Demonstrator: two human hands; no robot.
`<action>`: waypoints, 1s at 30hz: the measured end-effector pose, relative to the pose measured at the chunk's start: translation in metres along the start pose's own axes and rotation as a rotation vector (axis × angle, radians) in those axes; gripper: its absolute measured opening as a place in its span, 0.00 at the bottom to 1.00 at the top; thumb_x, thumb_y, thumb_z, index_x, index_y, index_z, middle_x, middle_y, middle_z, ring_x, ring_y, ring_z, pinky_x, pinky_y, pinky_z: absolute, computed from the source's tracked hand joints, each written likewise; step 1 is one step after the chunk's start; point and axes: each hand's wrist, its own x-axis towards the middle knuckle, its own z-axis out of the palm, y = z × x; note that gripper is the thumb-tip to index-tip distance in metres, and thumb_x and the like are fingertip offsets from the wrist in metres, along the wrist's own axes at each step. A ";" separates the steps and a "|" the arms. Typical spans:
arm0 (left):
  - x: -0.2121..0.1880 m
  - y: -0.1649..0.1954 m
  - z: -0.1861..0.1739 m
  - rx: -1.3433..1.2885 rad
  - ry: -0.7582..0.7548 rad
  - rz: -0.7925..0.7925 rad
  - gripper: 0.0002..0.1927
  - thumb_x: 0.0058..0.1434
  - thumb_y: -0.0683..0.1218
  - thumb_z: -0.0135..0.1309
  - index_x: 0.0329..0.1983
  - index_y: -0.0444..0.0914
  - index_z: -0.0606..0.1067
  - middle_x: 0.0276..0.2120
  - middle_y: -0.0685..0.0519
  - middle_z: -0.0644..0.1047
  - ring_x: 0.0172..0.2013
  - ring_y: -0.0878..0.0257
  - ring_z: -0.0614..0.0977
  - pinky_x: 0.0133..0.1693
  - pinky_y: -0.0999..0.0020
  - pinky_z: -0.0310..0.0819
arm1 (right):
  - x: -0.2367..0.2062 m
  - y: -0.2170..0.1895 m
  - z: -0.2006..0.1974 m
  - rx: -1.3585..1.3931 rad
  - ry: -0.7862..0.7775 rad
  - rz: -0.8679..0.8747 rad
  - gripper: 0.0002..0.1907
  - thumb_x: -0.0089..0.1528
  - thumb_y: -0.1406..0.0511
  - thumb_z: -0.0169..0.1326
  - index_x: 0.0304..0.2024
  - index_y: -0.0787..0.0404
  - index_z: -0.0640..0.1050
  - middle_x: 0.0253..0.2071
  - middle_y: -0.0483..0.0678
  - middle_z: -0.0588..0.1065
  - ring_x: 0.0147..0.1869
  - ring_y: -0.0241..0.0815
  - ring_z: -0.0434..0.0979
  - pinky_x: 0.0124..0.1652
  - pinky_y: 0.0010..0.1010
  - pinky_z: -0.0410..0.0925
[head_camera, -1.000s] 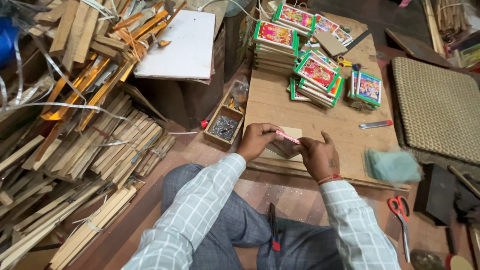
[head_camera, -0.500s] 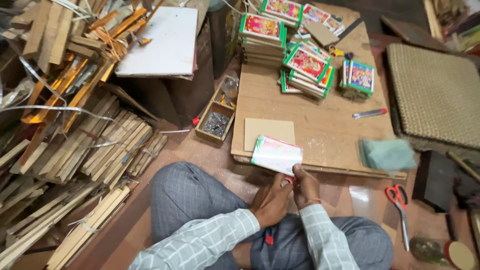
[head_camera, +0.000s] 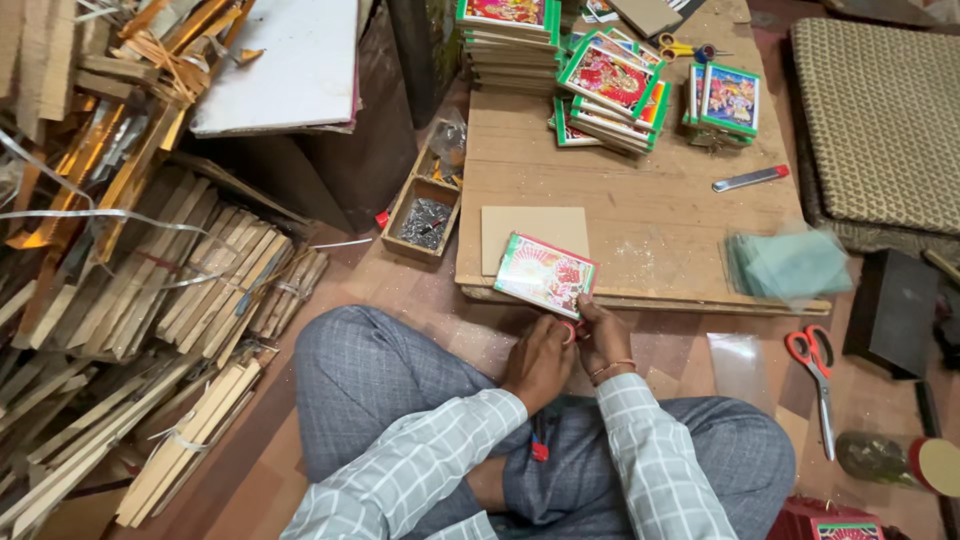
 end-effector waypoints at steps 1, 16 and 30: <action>0.000 -0.001 -0.001 0.043 0.014 0.047 0.09 0.60 0.44 0.56 0.42 0.37 0.74 0.43 0.41 0.74 0.41 0.38 0.79 0.40 0.43 0.74 | 0.000 0.000 0.000 0.005 0.010 -0.025 0.10 0.66 0.63 0.57 0.44 0.64 0.80 0.37 0.45 0.79 0.37 0.37 0.77 0.39 0.31 0.71; 0.047 -0.068 -0.106 0.219 0.019 -0.196 0.14 0.52 0.47 0.66 0.27 0.31 0.78 0.34 0.34 0.79 0.38 0.38 0.82 0.41 0.48 0.77 | 0.010 -0.002 -0.010 -0.117 0.102 -0.088 0.11 0.65 0.66 0.59 0.46 0.66 0.80 0.40 0.47 0.79 0.38 0.38 0.79 0.39 0.32 0.75; 0.039 -0.088 -0.064 -0.026 -0.069 -0.090 0.08 0.56 0.41 0.57 0.35 0.32 0.81 0.33 0.36 0.80 0.38 0.41 0.84 0.43 0.52 0.78 | 0.014 -0.003 -0.020 -0.156 0.267 -0.253 0.09 0.62 0.70 0.62 0.40 0.74 0.80 0.38 0.50 0.80 0.36 0.39 0.78 0.35 0.28 0.72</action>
